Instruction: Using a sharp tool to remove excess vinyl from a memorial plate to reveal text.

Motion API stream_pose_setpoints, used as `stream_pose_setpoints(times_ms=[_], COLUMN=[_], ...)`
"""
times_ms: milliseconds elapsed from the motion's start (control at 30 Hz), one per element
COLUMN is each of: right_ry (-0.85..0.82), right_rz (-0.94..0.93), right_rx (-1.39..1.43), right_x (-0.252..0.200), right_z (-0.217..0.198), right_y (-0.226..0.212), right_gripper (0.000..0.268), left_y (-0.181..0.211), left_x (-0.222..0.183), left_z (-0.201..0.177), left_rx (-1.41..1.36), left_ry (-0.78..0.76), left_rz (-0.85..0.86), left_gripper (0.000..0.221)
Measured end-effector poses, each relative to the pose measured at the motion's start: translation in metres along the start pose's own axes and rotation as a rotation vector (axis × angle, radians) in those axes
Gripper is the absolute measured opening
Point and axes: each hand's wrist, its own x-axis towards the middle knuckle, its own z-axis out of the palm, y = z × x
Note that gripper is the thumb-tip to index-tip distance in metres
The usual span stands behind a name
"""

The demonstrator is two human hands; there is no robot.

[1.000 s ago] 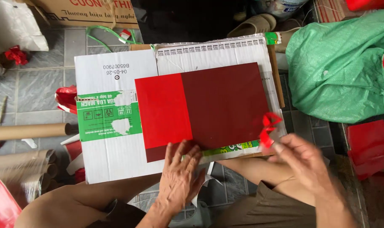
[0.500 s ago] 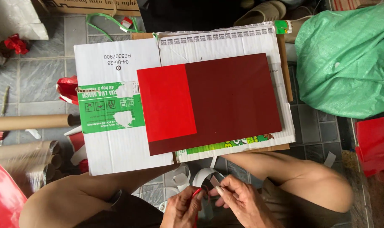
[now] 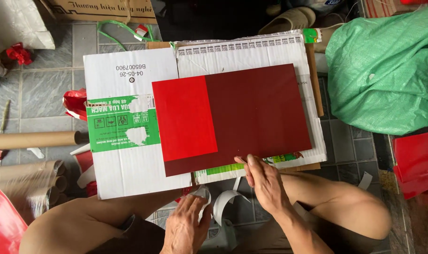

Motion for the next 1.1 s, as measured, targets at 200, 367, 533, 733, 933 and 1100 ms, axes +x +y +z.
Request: stream_pose_setpoints(times_ms=[200, 367, 533, 733, 933, 1100], right_ry=[0.009, -0.055, -0.099, -0.120, -0.124, -0.120], right_rz=[0.068, 0.213, 0.183, 0.193, 0.182, 0.227], right_rx=[-0.135, -0.116, -0.179, -0.200, -0.205, -0.217], right_x=[0.030, 0.048, 0.052, 0.054, 0.054, 0.055], right_z=[0.023, 0.032, 0.031, 0.029, 0.030, 0.030], right_y=[-0.016, -0.014, -0.006, -0.008, -0.010, -0.010], right_gripper=[0.019, 0.020, 0.022, 0.022, 0.022, 0.022], left_y=[0.019, 0.024, 0.018, 0.017, 0.026, 0.037], left_x=[0.020, 0.040, 0.044, 0.047, 0.046, 0.053], left_z=[-0.022, -0.019, -0.011, -0.010, -0.020, -0.034], left_rx=[0.138, 0.227, 0.219, 0.209, 0.207, 0.220], left_ry=[0.670, 0.701, 0.705, 0.712, 0.696, 0.670], left_rz=[0.448, 0.457, 0.439, 0.434, 0.419, 0.404], left_gripper=[0.045, 0.055, 0.055, 0.053, 0.058, 0.063])
